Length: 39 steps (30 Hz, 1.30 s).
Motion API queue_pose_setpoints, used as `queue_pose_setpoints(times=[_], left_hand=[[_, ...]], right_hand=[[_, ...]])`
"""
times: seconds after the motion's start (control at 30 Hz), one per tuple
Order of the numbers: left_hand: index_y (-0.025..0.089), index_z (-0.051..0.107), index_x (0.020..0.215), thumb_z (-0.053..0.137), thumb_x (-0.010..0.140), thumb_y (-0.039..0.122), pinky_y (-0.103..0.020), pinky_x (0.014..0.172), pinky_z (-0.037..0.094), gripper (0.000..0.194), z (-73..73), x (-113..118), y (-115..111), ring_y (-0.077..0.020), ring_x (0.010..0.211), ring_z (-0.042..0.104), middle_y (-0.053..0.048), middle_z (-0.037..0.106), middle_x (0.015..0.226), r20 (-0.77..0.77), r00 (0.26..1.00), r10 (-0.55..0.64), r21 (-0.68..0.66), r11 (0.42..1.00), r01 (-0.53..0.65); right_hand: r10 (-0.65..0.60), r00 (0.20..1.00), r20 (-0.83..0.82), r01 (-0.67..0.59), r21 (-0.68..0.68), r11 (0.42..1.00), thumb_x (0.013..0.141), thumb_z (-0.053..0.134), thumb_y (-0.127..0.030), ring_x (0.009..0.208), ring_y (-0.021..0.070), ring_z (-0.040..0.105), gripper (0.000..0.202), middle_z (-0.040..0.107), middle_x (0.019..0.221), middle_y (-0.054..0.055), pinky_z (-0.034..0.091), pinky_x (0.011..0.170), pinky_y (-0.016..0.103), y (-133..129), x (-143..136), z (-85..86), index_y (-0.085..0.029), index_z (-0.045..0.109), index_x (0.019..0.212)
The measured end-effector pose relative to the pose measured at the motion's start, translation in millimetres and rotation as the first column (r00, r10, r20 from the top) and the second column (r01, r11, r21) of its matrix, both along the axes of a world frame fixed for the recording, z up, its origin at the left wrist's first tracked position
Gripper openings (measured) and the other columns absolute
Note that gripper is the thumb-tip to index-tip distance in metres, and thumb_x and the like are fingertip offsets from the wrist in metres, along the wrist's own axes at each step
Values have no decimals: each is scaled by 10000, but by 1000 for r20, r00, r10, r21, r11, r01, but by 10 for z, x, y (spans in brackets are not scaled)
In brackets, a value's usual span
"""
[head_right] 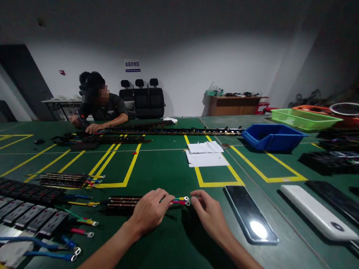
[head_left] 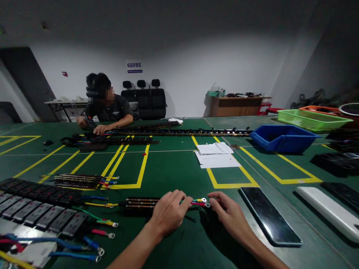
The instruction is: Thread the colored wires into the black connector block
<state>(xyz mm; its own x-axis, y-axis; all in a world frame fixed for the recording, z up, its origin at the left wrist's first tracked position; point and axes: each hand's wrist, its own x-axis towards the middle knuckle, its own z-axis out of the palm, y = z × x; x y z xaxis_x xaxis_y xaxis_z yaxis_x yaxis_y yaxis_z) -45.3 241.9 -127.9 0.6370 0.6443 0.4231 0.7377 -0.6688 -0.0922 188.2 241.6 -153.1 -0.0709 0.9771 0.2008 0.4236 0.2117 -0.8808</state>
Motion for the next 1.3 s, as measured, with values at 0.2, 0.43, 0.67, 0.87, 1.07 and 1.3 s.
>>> queue_pose_setpoints(times=[0.2, 0.43, 0.67, 0.87, 1.07, 1.3], left_hand=[[184, 609, 1120, 468, 1025, 178, -328, 674, 463, 170, -1, 13, -10, -204, 834, 589, -62, 643, 975, -24, 999, 22, 6, 1000, -22], [179, 619, 1209, 477, 1028, 249, -391, 741, 461, 240, 47, 11, -63, -233, 892, 598, -78, 666, 1037, -3, 1000, 7, 31, 1000, -7], [170, 617, 1245, 538, 1000, 284, -454, 883, 460, 282, 54, -38, -166, -264, 1009, 606, -100, 676, 1126, 127, 988, 93, -8, 996, -93], [173, 633, 1111, 547, 1009, 260, -393, 845, 468, 159, 40, -75, -166, -236, 973, 609, -81, 680, 1084, 146, 983, 113, -38, 993, -108], [163, 625, 1124, 553, 1013, 221, -361, 829, 471, 144, 49, -43, -155, -220, 978, 622, -72, 680, 1104, 126, 986, 104, -44, 994, -99], [175, 658, 1114, 552, 1018, 219, -368, 866, 486, 150, 23, -51, -152, -212, 1020, 649, -71, 707, 1123, 176, 980, 88, -44, 996, -82]], right_hand=[[54, 998, 21, -55, 77, 996, 930, 540, -437, 679, 189, 621, 405, 646, 814, 32, 481, 640, 307, -51, 29, -11, -172, 602, 1230], [43, 999, 7, -43, 121, 992, 943, 529, -375, 740, 178, 615, 332, 626, 959, 68, 498, 645, 299, -99, 44, 31, -184, 601, 1205], [21, 996, 89, -43, 242, 969, 919, 525, -257, 764, 184, 596, 160, 602, 946, 70, 493, 674, 307, -154, 34, 125, -196, 644, 1006], [-13, 990, 138, -33, 325, 945, 877, 504, -181, 754, 188, 583, 199, 591, 881, 62, 471, 693, 323, -166, 37, 123, -205, 702, 883], [-29, 984, 178, -26, 304, 952, 860, 527, -188, 818, 205, 617, 243, 637, 939, 77, 489, 793, 348, -105, 48, 67, -202, 769, 873], [-92, 980, 176, 46, 251, 967, 839, 511, -196, 774, 192, 618, 274, 691, 914, 77, 494, 786, 332, 11, -19, 40, -181, 775, 910]])
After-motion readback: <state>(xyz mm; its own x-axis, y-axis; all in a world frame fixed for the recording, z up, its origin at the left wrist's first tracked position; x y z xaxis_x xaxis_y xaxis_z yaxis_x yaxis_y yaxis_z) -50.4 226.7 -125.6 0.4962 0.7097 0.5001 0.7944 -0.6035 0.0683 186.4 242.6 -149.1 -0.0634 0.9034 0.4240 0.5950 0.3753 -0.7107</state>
